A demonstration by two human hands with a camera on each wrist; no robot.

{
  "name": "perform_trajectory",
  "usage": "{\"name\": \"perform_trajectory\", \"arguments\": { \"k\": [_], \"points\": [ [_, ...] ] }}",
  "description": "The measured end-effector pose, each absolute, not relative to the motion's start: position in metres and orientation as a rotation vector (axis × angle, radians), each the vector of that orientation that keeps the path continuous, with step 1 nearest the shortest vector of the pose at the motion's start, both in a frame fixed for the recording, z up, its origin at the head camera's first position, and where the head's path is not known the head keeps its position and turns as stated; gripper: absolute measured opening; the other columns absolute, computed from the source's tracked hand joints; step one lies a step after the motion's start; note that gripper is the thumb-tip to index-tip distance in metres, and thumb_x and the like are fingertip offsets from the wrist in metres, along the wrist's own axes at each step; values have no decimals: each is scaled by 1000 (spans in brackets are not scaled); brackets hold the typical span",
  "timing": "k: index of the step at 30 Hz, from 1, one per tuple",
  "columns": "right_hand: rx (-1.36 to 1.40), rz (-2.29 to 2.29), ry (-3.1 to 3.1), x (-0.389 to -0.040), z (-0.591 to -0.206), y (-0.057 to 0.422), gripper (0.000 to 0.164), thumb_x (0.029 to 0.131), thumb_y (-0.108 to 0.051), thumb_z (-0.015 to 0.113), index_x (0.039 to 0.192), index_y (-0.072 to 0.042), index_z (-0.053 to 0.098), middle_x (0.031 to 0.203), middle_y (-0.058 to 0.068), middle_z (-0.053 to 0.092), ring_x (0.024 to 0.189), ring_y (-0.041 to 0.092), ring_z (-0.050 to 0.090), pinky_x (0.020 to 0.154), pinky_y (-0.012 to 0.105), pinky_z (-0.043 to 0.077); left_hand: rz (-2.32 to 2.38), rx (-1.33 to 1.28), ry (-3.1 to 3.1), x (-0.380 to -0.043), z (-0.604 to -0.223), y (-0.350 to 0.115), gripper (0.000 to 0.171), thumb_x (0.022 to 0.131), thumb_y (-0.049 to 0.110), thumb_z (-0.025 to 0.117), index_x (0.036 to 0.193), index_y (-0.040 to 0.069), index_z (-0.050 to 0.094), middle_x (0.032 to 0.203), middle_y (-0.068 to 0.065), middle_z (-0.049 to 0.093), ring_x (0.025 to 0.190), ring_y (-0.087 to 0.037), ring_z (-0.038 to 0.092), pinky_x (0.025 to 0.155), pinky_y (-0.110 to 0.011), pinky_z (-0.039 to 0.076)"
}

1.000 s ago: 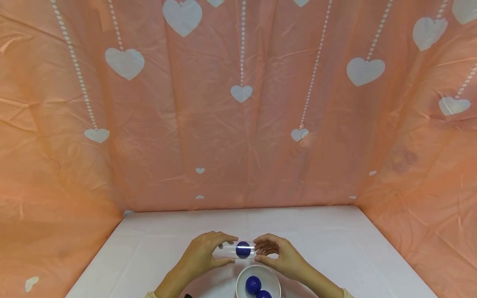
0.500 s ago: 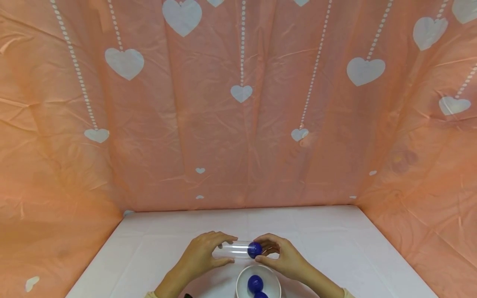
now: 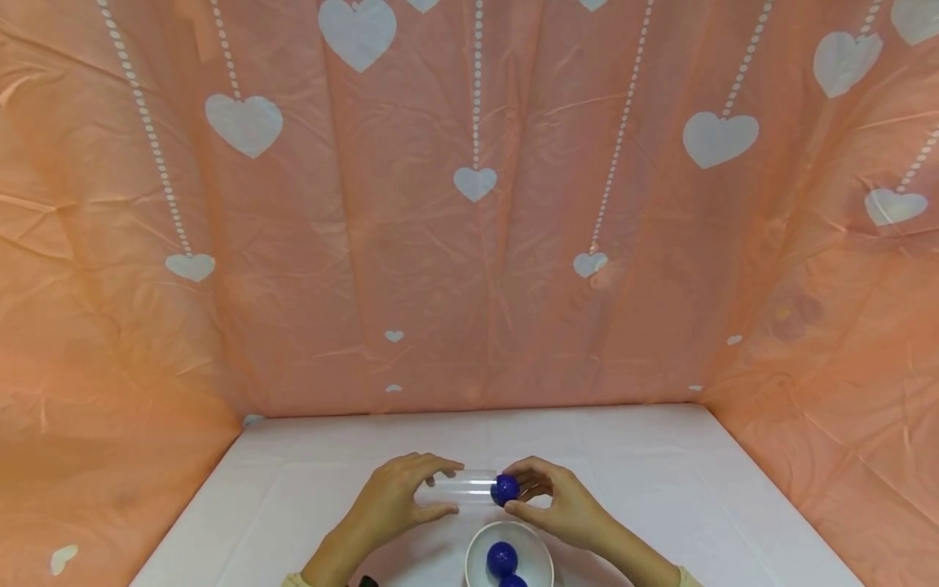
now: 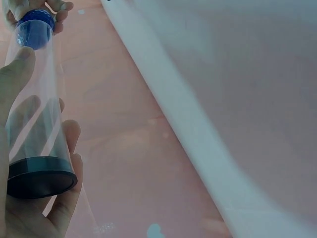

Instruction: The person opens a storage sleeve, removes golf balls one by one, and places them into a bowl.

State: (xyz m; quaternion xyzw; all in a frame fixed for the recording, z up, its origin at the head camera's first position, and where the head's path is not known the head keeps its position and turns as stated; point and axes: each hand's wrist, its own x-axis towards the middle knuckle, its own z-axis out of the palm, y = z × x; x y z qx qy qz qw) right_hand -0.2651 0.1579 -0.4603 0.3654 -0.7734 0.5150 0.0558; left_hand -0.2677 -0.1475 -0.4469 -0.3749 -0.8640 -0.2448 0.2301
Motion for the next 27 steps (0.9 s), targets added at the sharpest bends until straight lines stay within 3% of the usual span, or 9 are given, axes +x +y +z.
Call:
{"name": "perform_trajectory", "arguments": {
  "k": [27],
  "points": [
    [1167, 1463, -2430, -264, -456, 171, 31, 96, -23, 84, 120, -11, 70, 103, 0, 76, 94, 8, 71, 85, 33, 62, -673, -1000, -2368, -269, -447, -151, 50, 83, 32, 95, 128, 24, 75, 107, 8, 78, 84, -7, 66, 69, -25, 53]
  ]
}}
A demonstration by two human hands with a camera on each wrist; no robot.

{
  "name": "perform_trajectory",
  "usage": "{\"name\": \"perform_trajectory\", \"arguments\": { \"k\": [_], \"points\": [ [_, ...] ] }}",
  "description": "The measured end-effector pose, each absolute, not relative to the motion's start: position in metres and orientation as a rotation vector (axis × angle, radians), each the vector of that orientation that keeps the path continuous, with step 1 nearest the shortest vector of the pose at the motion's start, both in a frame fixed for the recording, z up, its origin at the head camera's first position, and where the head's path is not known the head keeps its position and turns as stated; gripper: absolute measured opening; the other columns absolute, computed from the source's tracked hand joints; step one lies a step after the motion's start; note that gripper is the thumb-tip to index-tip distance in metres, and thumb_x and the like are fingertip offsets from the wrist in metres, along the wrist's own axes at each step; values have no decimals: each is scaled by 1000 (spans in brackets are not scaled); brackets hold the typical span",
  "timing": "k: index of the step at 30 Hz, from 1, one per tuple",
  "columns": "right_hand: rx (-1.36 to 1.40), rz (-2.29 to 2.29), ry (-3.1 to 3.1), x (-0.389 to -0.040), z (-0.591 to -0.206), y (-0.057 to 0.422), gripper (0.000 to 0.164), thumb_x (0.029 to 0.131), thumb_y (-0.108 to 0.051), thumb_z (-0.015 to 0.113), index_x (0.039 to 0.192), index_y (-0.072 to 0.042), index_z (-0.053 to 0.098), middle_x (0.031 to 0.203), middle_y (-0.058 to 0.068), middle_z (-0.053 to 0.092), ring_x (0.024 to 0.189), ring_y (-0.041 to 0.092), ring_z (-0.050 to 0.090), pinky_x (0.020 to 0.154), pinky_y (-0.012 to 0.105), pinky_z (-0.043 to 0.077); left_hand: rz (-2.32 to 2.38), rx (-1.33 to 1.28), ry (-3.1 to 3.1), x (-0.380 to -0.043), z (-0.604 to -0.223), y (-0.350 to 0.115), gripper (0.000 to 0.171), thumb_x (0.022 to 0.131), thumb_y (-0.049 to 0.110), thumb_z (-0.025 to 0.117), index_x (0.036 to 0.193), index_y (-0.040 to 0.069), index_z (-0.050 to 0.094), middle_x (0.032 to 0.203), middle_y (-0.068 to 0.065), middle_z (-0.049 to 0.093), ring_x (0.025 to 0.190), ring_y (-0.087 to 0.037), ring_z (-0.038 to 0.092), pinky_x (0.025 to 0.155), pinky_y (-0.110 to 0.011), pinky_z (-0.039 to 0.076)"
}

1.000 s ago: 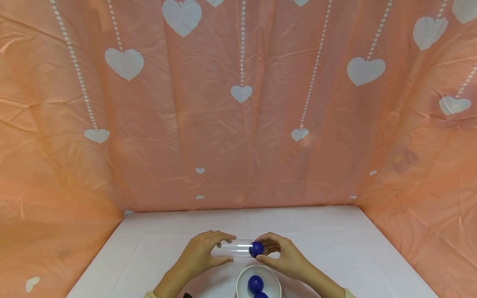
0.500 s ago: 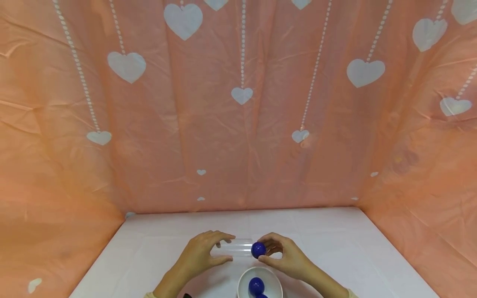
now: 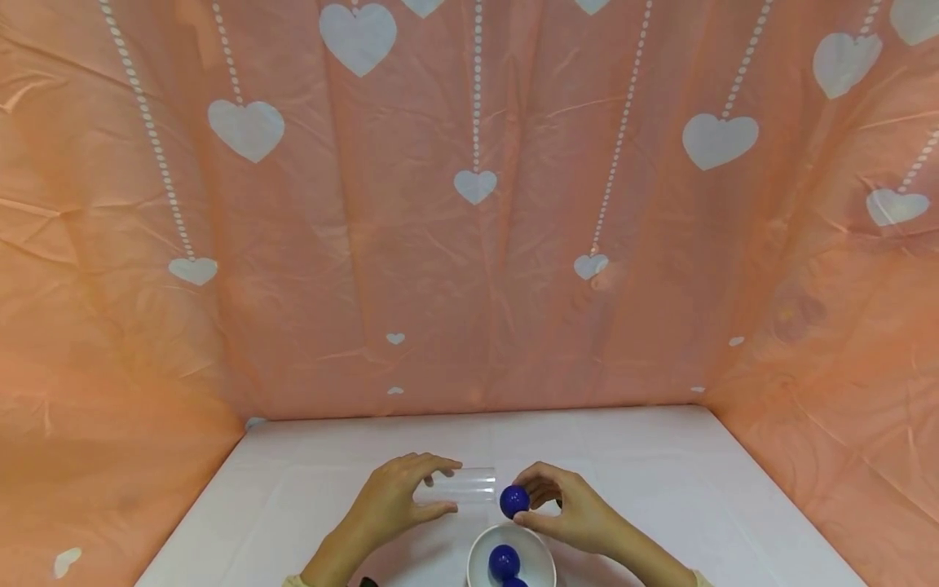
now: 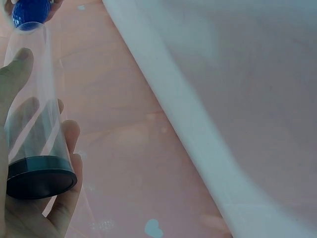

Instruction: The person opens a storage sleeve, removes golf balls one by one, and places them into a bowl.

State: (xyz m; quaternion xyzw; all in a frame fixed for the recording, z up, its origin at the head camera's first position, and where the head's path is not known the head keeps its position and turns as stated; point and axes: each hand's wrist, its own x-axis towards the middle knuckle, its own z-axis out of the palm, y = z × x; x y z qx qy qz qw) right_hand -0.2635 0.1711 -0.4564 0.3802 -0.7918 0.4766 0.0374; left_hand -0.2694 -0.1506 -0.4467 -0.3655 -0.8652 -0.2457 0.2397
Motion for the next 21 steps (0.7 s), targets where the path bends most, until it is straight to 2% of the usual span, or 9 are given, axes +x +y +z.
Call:
{"name": "perform_trajectory", "arguments": {
  "k": [8, 12, 21],
  "points": [
    [1321, 1411, -2488, -265, -454, 183, 28, 97, -26, 83, 120, -18, 70, 108, -5, 75, 96, 7, 69, 86, 34, 61, -665, -981, -2380, -270, -447, -150, 50, 82, 34, 95, 128, 24, 76, 107, 13, 77, 84, -3, 64, 69, -24, 53],
    [1415, 1374, -2516, -265, -453, 188, 28, 97, -26, 83, 121, -21, 69, 110, -9, 74, 99, 6, 69, 89, 33, 60, -671, -990, -2371, -269, -446, -150, 51, 82, 33, 95, 128, 23, 76, 106, 10, 78, 84, -4, 65, 69, -24, 53],
    [1586, 1312, -2495, -266, -450, 192, 33, 96, -20, 83, 125, -16, 67, 113, -7, 74, 103, 5, 69, 90, 33, 60, -678, -996, -2374, -268, -445, -150, 50, 82, 31, 95, 128, 23, 75, 107, 9, 78, 84, -6, 67, 69, -24, 53]
  ]
}}
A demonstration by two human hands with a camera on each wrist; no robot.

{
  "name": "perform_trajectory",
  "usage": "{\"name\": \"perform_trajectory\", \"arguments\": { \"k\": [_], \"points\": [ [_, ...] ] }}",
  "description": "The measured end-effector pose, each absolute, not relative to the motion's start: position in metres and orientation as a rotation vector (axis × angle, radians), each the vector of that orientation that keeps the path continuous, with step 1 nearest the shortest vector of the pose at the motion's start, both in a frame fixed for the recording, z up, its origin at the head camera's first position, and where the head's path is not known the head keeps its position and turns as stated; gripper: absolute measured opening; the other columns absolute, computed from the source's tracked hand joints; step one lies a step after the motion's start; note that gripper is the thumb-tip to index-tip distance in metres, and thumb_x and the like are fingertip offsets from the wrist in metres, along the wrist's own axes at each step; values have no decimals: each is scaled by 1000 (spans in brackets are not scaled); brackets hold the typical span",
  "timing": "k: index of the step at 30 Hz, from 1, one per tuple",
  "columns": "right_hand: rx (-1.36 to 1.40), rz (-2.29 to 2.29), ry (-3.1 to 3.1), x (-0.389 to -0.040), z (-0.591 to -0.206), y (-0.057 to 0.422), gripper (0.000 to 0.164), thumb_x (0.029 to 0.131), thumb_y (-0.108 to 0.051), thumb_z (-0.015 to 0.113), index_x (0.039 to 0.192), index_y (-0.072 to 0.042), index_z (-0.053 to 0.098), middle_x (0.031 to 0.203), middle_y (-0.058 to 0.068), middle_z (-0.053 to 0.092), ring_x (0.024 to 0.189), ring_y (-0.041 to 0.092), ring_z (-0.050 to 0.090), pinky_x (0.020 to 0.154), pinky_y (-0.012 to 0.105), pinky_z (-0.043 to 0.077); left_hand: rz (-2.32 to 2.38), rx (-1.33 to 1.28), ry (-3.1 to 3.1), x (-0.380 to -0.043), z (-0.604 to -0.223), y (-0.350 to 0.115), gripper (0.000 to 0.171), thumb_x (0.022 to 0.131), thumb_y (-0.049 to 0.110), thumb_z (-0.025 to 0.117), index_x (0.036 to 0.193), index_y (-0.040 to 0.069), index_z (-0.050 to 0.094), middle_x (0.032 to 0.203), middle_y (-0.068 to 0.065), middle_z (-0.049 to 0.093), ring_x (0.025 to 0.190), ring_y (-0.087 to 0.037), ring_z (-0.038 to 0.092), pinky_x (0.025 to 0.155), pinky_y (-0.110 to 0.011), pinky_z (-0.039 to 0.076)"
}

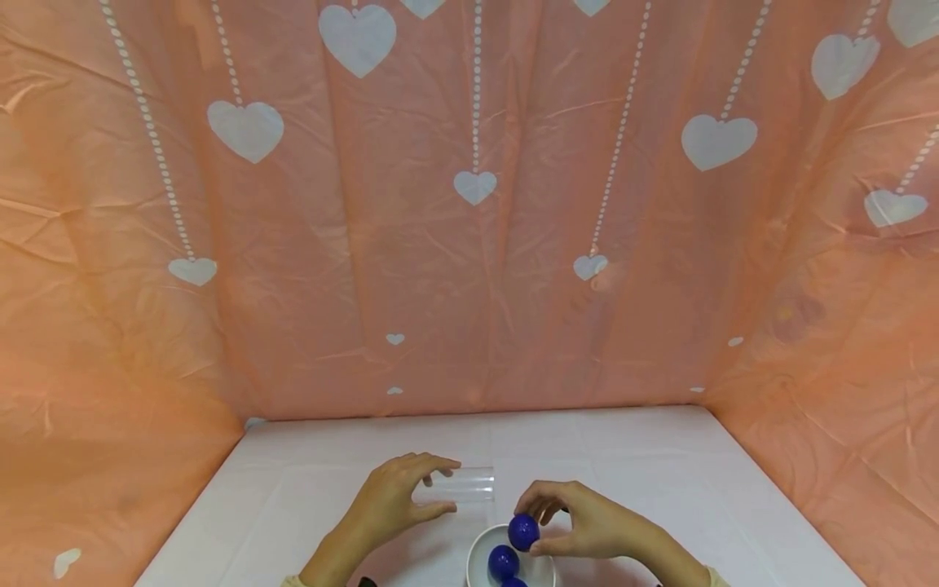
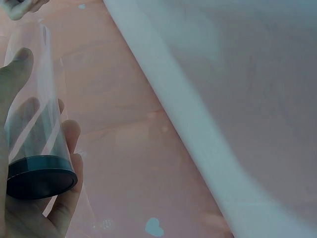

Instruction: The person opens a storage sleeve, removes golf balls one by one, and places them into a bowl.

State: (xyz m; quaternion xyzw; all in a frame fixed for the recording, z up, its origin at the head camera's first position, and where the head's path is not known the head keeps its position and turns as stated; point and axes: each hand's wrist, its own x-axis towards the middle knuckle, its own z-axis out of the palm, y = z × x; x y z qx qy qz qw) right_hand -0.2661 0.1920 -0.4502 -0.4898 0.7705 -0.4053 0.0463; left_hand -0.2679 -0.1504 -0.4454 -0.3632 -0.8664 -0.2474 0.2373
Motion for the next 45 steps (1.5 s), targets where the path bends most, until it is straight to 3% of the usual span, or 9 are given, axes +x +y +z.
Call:
{"name": "perform_trajectory", "arguments": {
  "k": [15, 20, 23, 33, 40, 45],
  "points": [
    [-1745, -1061, 2324, -266, -445, 196, 40, 95, -10, 82, 131, -14, 65, 123, -2, 73, 112, 6, 68, 92, 32, 60, -662, -962, -2405, -268, -447, -151, 50, 85, 44, 91, 130, 28, 74, 107, 18, 76, 84, -4, 67, 70, -23, 54],
    [-1797, -1034, 2327, -268, -446, 197, 41, 96, -10, 82, 132, -14, 64, 124, -2, 72, 113, 8, 67, 93, 32, 60, -655, -954, -2399, -268, -447, -151, 51, 84, 39, 94, 129, 28, 75, 107, 18, 76, 85, 3, 62, 69, -23, 53],
    [-1811, -1039, 2318, -268, -446, 197, 39, 96, -9, 81, 131, -13, 65, 123, 0, 73, 112, 10, 68, 93, 32, 60, -651, -951, -2394, -268, -448, -151, 51, 83, 38, 94, 129, 28, 75, 106, 18, 76, 84, 1, 64, 68, -23, 53],
    [-1806, -1079, 2364, -268, -447, 197, 32, 97, -6, 79, 126, -12, 67, 116, 2, 75, 105, 15, 71, 89, 32, 60, -663, -919, -2408, -270, -452, -152, 49, 84, 35, 93, 129, 27, 74, 106, 16, 76, 86, -5, 67, 71, -27, 54],
    [-1624, -1150, 2475, -266, -445, 201, 24, 101, -14, 77, 124, -18, 69, 114, 4, 76, 103, 18, 72, 87, 36, 61, -715, -855, -2453, -272, -454, -153, 46, 86, 37, 92, 128, 26, 75, 113, 17, 73, 94, -8, 68, 77, -32, 56],
    [-1564, -1190, 2565, -266, -445, 205, 24, 102, -14, 76, 124, -21, 69, 112, -1, 75, 99, 12, 70, 85, 35, 61, -729, -831, -2438, -273, -457, -153, 46, 85, 37, 93, 126, 26, 75, 117, 15, 68, 97, -9, 64, 81, -34, 56]
  ]
}}
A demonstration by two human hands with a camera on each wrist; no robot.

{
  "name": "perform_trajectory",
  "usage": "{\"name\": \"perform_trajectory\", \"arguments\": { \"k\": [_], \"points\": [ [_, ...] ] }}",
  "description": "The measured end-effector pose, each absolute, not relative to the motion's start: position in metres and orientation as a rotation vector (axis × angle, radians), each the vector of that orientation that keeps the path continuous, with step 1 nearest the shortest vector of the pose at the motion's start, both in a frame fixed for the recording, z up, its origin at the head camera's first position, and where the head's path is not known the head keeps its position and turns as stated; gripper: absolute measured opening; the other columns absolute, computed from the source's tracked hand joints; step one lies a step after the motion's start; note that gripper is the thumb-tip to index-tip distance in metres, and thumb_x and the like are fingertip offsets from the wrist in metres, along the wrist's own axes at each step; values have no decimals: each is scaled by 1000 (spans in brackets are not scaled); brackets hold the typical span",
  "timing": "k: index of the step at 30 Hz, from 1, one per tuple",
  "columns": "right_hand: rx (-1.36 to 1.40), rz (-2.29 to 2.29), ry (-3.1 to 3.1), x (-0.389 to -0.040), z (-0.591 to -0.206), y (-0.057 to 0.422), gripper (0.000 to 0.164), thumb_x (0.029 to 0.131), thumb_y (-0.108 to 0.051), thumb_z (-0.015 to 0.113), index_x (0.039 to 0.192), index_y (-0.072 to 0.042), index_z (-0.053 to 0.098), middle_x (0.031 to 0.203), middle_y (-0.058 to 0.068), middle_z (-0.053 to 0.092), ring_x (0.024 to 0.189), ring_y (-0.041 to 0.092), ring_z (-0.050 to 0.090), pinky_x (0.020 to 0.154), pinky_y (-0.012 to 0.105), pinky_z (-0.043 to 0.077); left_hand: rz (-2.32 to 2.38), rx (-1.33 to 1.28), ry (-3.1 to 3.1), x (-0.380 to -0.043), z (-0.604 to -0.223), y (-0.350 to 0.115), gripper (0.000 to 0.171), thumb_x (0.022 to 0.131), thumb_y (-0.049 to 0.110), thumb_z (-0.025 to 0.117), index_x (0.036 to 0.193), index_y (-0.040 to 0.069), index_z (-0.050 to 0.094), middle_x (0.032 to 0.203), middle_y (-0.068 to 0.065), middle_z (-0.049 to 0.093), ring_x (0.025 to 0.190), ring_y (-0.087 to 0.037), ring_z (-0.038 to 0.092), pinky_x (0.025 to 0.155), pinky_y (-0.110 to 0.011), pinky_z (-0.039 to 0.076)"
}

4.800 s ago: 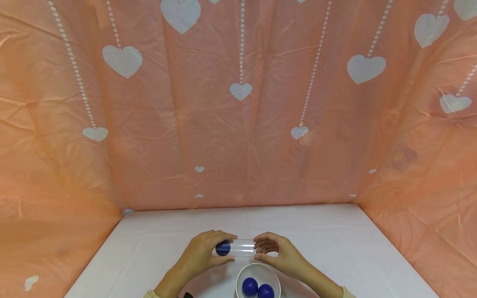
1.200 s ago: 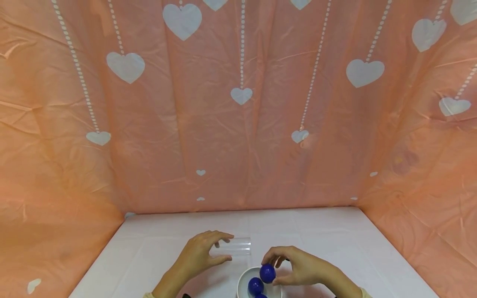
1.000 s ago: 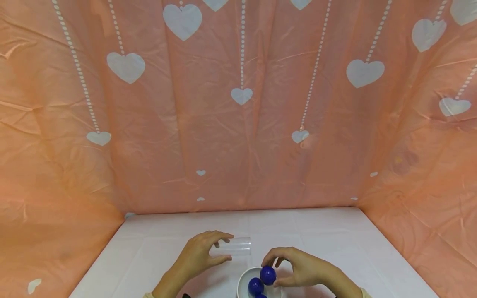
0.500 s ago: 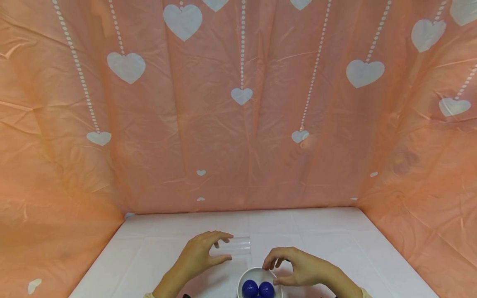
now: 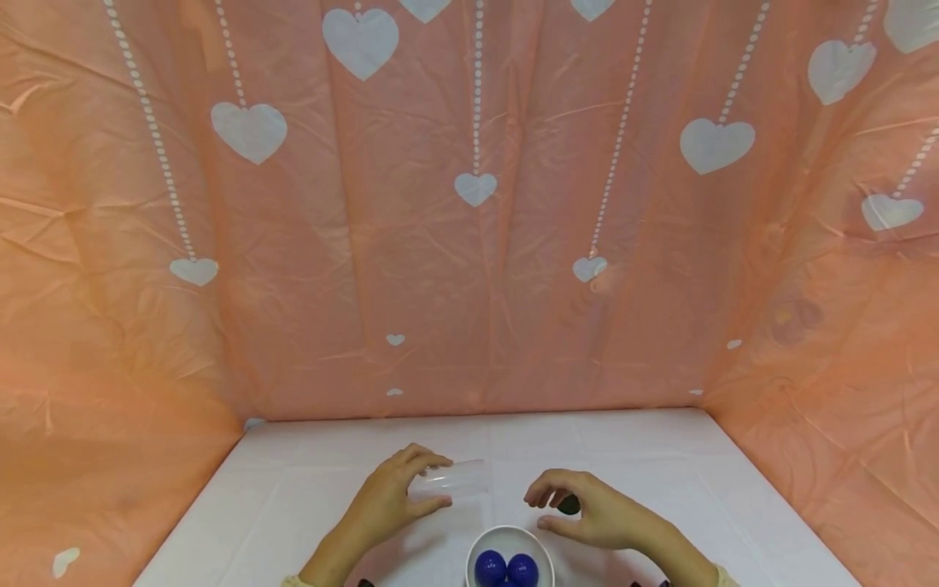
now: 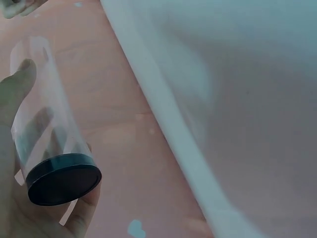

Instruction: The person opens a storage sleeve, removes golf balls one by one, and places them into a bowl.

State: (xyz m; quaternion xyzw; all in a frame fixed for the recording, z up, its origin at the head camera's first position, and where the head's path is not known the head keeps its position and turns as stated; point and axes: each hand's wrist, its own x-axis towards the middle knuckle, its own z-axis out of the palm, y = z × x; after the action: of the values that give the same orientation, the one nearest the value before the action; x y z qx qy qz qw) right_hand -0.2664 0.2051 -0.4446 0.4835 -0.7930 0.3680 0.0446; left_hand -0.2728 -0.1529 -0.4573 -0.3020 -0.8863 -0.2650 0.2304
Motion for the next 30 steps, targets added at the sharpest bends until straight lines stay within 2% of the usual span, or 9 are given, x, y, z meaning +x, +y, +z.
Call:
{"name": "perform_trajectory", "arguments": {
  "k": [4, 12, 21, 26, 30],
  "points": [
    [1415, 1110, -2393, -267, -446, 208, 22, 102, -14, 76, 122, -19, 69, 111, 0, 75, 97, 9, 69, 84, 34, 61, -733, -822, -2439, -273, -459, -153, 44, 85, 34, 93, 125, 24, 76, 113, 16, 64, 99, -11, 63, 84, -36, 56],
    [1378, 1073, -2385, -269, -449, 217, 22, 101, -14, 78, 121, -17, 70, 109, 4, 75, 93, 15, 71, 82, 35, 60, -713, -826, -2480, -273, -458, -153, 44, 87, 35, 91, 127, 24, 75, 111, 11, 68, 99, -11, 63, 83, -37, 54],
    [1347, 973, -2330, -275, -453, 228, 26, 99, -10, 79, 122, -17, 69, 109, 2, 74, 96, 18, 72, 85, 37, 61, -663, -811, -2533, -277, -457, -152, 44, 90, 42, 87, 128, 24, 74, 110, 14, 69, 100, -10, 62, 88, -40, 54],
    [1304, 939, -2345, -275, -453, 232, 25, 99, -10, 79, 121, -18, 69, 109, 0, 74, 99, 18, 71, 86, 37, 60, -682, -803, -2540, -278, -457, -152, 44, 89, 37, 89, 127, 23, 74, 110, 9, 72, 101, -12, 64, 88, -41, 55],
    [1270, 932, -2372, -276, -454, 236, 23, 100, -12, 78, 121, -18, 69, 110, 2, 75, 101, 19, 71, 87, 38, 59, -694, -790, -2546, -278, -459, -152, 44, 88, 36, 90, 126, 22, 74, 109, 11, 73, 103, -13, 65, 89, -41, 55]
  ]
}}
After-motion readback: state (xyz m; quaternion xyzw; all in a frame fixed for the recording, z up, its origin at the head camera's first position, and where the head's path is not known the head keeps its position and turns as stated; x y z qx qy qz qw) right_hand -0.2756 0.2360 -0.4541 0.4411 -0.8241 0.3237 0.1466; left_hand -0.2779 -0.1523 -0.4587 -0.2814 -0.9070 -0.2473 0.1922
